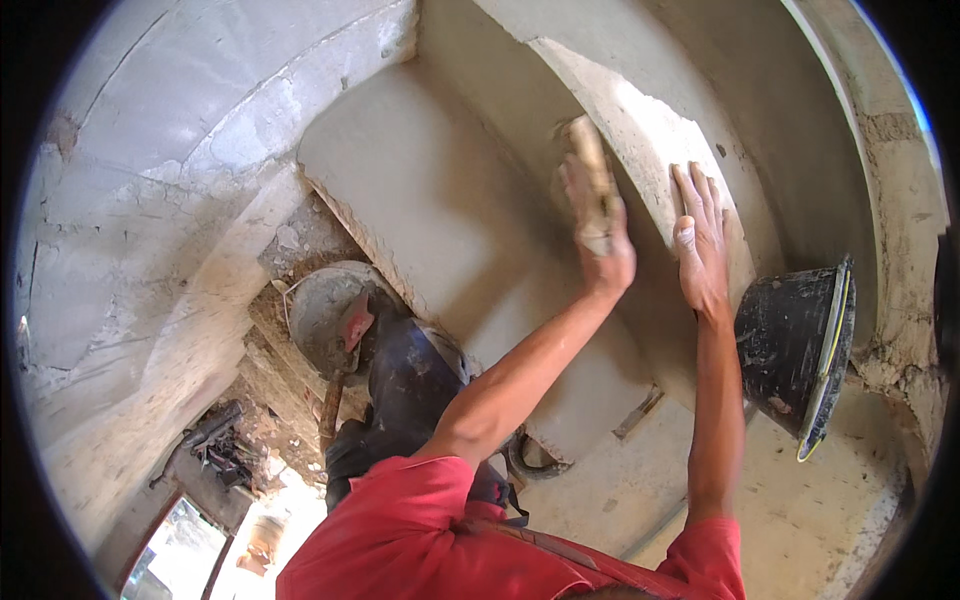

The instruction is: The person smooths wet plaster on a curved staircase using a cloth and trowel, then applies additional plaster to the riser and edge, smoothing it with a trowel and finishing with a brush.

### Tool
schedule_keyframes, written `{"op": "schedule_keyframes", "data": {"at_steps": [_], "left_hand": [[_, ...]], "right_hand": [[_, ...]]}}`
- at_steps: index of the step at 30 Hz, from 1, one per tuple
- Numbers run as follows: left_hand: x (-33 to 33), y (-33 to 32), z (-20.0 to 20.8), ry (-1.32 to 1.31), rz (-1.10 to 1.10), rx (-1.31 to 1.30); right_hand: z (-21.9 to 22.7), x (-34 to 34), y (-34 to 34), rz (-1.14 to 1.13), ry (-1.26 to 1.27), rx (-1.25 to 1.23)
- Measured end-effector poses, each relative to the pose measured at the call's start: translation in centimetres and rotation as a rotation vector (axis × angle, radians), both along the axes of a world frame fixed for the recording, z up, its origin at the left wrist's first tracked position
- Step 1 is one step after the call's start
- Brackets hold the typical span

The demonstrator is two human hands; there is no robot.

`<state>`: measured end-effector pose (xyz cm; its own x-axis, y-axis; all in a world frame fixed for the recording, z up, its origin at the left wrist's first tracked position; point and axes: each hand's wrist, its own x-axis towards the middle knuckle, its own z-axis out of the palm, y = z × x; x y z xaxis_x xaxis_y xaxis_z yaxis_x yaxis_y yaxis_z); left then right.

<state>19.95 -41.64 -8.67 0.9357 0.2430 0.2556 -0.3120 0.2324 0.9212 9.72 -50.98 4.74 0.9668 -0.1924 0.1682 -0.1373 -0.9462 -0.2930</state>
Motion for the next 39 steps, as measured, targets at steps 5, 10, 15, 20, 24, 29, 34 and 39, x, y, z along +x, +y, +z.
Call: {"op": "schedule_keyframes", "data": {"at_steps": [5,10,15,20,24,29,34,39], "left_hand": [[2.5,1.9,2.0,0.509,-0.129,-0.645],[1.1,2.1,2.8,0.032,-0.044,-0.085],[7.6,2.6,0.7,0.141,-0.196,-0.661],[5.7,3.7,3.2,-0.138,-0.01,-0.031],[9.6,4.6,1.7,0.083,-0.072,-0.497],[7.9,2.0,-2.7,-0.234,0.055,0.065],[10.1,2.5,-4.7,0.219,-0.077,-0.453],[1.4,5.9,-0.5,0.215,-0.348,-0.059]], "right_hand": [[1.5,1.5,2.2,-0.166,0.142,-0.036],[3.0,12.0,8.1,0.124,0.122,-0.12],[0.8,18.5,8.6,0.182,0.038,-0.078],[0.6,18.0,6.7,0.248,0.005,0.085],[0.7,17.9,6.7,0.241,-0.018,0.336],[0.5,17.8,6.7,0.269,-0.052,0.34],[0.7,17.5,6.4,0.302,-0.057,0.303],[1.1,17.7,6.9,0.313,-0.057,0.273]]}}
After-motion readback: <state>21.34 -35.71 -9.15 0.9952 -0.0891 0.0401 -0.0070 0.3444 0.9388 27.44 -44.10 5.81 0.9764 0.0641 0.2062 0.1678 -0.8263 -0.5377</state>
